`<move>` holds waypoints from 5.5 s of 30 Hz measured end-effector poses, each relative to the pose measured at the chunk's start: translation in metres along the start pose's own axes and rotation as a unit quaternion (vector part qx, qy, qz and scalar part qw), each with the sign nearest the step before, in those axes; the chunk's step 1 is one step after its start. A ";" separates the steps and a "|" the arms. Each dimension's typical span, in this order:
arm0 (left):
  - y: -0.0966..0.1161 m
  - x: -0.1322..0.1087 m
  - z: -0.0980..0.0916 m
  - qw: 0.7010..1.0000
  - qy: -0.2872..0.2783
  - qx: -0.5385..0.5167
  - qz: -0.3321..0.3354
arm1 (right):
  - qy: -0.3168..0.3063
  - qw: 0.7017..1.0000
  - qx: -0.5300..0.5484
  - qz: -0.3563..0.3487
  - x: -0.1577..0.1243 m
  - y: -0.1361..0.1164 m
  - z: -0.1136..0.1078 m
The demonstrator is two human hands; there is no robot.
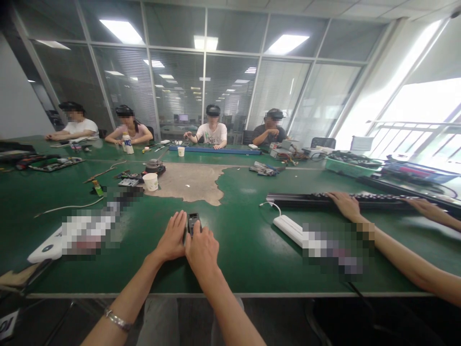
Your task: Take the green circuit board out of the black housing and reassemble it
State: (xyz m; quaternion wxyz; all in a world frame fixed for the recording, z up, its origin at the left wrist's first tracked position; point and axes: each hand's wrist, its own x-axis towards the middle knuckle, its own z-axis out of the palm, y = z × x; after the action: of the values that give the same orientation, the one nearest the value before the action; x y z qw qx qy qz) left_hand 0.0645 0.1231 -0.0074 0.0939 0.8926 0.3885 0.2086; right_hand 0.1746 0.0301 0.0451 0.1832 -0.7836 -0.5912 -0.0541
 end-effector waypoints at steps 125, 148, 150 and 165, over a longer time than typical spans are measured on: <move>0.003 -0.003 -0.003 1.000 0.012 0.002 0.008 | 0.085 0.990 0.115 -0.003 0.008 0.026 -0.036; 0.002 -0.005 0.000 0.999 0.028 -0.040 0.015 | 0.040 0.999 -0.003 -0.014 0.007 0.004 -0.028; 0.002 -0.005 -0.001 0.999 0.028 -0.038 0.016 | 0.041 0.999 -0.004 -0.015 0.009 0.002 -0.029; 0.000 -0.005 0.005 0.999 0.035 -0.021 0.021 | 0.006 1.000 0.008 -0.022 0.000 0.007 -0.009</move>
State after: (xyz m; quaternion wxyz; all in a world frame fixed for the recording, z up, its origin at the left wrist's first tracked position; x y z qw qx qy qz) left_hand 0.0637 0.1192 -0.0139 0.0945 0.8905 0.3686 0.2494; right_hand 0.1822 0.0256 0.0520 0.1922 -0.7687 -0.6072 -0.0580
